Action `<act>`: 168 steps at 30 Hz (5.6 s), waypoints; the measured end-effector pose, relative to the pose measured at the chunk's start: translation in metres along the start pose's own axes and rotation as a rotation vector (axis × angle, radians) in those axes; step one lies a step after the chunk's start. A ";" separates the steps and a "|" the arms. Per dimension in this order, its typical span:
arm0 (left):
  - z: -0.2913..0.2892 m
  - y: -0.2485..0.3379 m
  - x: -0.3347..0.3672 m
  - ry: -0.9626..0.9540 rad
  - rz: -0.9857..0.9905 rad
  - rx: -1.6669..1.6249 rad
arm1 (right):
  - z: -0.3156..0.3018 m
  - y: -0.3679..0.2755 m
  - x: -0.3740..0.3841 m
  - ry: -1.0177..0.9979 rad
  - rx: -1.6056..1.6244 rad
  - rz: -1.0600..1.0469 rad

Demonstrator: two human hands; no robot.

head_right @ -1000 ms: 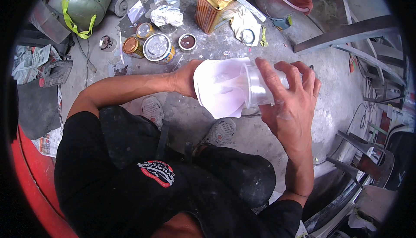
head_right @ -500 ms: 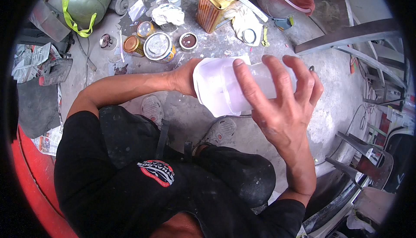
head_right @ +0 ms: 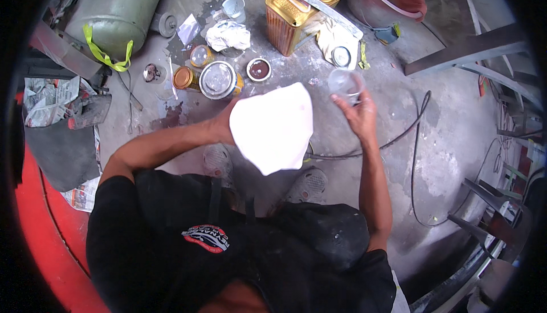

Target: The person sits on the floor and mixes a white liquid in a small container using a metal strip. They then wipe the container with a cloth, attach it to a spray gun, and apply masking tape to the gun's rim. Finally, they connect the spray gun to an air hose and prepare to spray a car part.

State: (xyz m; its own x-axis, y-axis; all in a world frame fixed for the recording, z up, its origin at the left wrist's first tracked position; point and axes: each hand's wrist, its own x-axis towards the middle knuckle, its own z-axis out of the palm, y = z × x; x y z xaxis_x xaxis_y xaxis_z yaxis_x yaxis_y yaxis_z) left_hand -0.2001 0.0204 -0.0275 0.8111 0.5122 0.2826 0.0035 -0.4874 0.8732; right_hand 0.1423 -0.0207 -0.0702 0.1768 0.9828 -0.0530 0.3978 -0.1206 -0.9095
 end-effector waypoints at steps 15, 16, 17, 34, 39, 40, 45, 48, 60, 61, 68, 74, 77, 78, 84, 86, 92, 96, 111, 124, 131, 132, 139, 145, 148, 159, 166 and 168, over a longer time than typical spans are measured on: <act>0.013 0.020 -0.089 0.263 -0.479 -0.478 | 0.139 0.033 0.059 -0.081 -0.188 -0.258; 0.012 0.022 -0.089 0.277 -0.511 -0.518 | 0.142 0.034 0.060 -0.059 -0.213 -0.267; 0.010 0.025 -0.089 0.279 -0.518 -0.480 | 0.144 0.034 0.062 -0.070 -0.221 -0.294; 0.000 0.024 -0.077 0.272 -0.277 -0.137 | 0.229 0.001 0.137 -0.405 -0.101 0.110; -0.004 0.014 -0.075 0.285 -0.316 -0.105 | 0.196 -0.010 0.122 -0.562 0.232 0.107; -0.008 0.010 -0.074 0.262 -0.248 -0.029 | 0.193 -0.012 0.117 -0.519 0.321 0.158; -0.015 0.001 -0.065 0.223 -0.244 -0.104 | 0.186 -0.025 0.113 -0.307 -0.217 0.095; -0.019 0.002 -0.058 0.222 -0.247 -0.086 | 0.170 -0.031 0.100 -0.195 -0.129 -0.055; -0.023 0.006 -0.040 0.254 -0.315 -0.353 | 0.063 -0.174 0.028 -0.684 -0.129 0.071; -0.023 0.007 -0.038 0.266 -0.319 -0.365 | 0.064 -0.171 0.027 -0.680 -0.027 0.135; -0.018 0.004 -0.035 0.341 -0.377 0.049 | 0.051 -0.153 0.041 -0.560 0.490 0.356; -0.019 0.015 -0.030 0.354 -0.437 0.072 | 0.056 -0.160 0.057 -0.267 0.758 0.314; -0.018 0.016 -0.034 0.329 -0.420 0.126 | 0.065 -0.137 0.073 -0.161 0.734 0.243; -0.018 0.015 -0.036 0.321 -0.421 0.139 | 0.075 -0.139 0.074 -0.147 0.729 0.244; -0.015 0.017 -0.041 0.278 -0.440 0.083 | 0.146 -0.101 0.095 -0.062 0.629 0.353; -0.015 0.018 -0.042 0.281 -0.439 0.086 | 0.163 -0.090 0.100 -0.024 0.583 0.347; -0.012 0.013 -0.043 0.334 -0.408 0.086 | 0.193 -0.066 0.089 -0.039 0.603 0.381; -0.012 0.015 -0.038 0.323 -0.451 0.066 | 0.187 -0.056 0.080 -0.216 0.525 0.484; -0.026 0.023 -0.006 0.272 -0.470 0.058 | 0.052 0.144 0.113 0.251 -0.623 -0.050; 0.007 0.038 0.032 0.290 -0.365 0.038 | 0.000 -0.127 0.002 -0.200 0.234 0.085; 0.027 0.053 0.064 0.278 -0.261 0.018 | 0.018 -0.178 -0.019 -0.037 -0.276 -0.338; 0.029 0.053 0.067 0.266 -0.261 0.006 | 0.017 -0.179 -0.024 -0.006 -0.318 -0.374; 0.038 0.060 0.077 0.279 -0.121 -0.005 | 0.010 -0.174 -0.053 -0.015 -0.420 -0.469; 0.051 0.039 0.080 0.328 0.001 0.008 | 0.022 -0.165 -0.068 -0.051 -0.564 -0.514; 0.049 0.048 0.077 0.322 -0.032 -0.016 | 0.025 -0.169 -0.072 -0.069 -0.419 -0.451; 0.047 0.052 0.086 0.352 -0.019 0.023 | 0.031 -0.165 -0.073 0.040 -0.423 -0.373; 0.025 0.068 0.099 0.309 -0.044 -0.078 | 0.002 -0.152 -0.062 -0.044 0.229 -0.323; 0.010 0.072 0.105 0.313 -0.067 -0.092 | -0.017 -0.115 -0.058 -0.221 0.338 -0.220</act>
State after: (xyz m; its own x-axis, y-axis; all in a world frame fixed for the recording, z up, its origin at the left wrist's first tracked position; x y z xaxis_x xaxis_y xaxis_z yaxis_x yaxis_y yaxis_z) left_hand -0.1086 0.0316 0.0612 0.5920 0.7399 0.3194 -0.0137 -0.3871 0.9219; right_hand 0.1010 -0.0663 0.0447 -0.0898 0.9906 0.1027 0.0819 0.1101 -0.9905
